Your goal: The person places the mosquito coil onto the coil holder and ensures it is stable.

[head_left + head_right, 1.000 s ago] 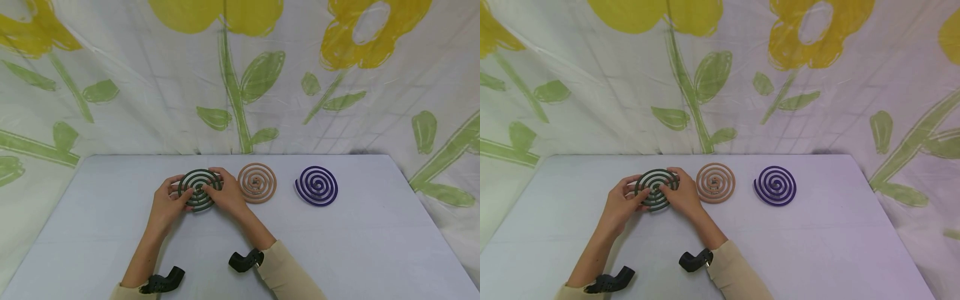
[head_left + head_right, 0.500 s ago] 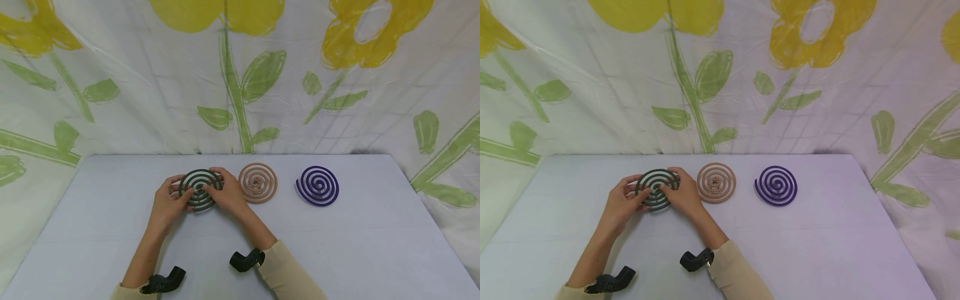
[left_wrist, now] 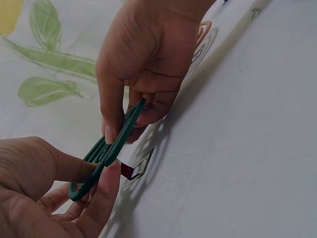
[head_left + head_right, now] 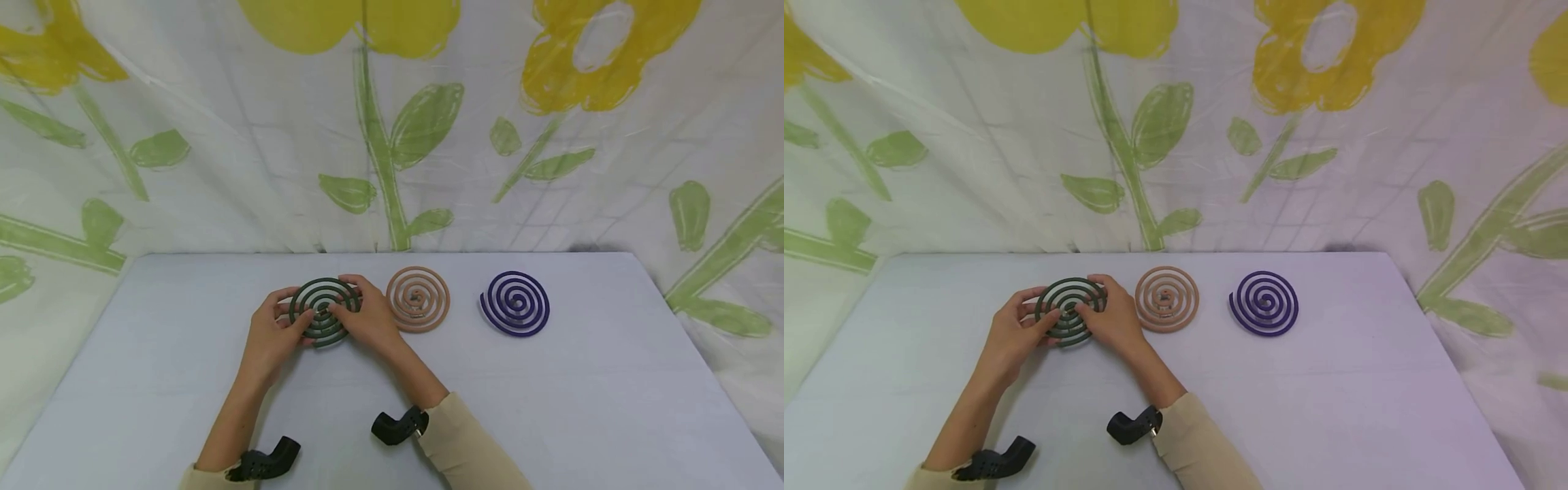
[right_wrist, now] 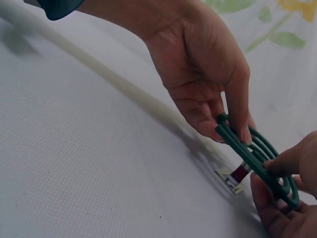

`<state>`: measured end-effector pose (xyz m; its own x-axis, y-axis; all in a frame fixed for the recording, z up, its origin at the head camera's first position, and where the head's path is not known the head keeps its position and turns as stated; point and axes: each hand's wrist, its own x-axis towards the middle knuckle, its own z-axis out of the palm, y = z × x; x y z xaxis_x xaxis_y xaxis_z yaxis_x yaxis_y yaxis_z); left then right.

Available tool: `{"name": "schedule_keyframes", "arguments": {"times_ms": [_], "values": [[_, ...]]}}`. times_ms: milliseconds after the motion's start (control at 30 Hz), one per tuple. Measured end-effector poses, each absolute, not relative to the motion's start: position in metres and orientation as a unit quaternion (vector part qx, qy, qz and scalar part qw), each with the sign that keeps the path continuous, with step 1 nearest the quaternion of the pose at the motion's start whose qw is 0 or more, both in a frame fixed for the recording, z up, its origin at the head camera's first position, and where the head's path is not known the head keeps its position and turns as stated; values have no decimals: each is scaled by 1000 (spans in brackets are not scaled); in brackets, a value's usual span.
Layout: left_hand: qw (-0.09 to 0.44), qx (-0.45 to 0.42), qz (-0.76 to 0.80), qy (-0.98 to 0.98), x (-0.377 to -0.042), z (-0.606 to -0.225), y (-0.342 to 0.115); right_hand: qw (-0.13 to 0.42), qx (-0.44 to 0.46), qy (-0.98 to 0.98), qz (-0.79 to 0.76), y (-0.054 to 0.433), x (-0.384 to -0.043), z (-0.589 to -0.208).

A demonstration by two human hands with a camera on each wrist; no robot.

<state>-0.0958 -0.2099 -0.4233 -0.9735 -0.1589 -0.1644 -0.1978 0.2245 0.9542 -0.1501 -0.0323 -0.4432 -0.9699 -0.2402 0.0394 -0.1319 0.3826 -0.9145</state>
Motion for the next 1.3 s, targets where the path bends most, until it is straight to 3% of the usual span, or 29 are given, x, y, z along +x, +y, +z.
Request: {"name": "schedule_keyframes", "arguments": {"times_ms": [1300], "values": [[-41,-110,537,835,-93,-423,-207,-12,-137,860,-491,-34,-148,-443]]}}
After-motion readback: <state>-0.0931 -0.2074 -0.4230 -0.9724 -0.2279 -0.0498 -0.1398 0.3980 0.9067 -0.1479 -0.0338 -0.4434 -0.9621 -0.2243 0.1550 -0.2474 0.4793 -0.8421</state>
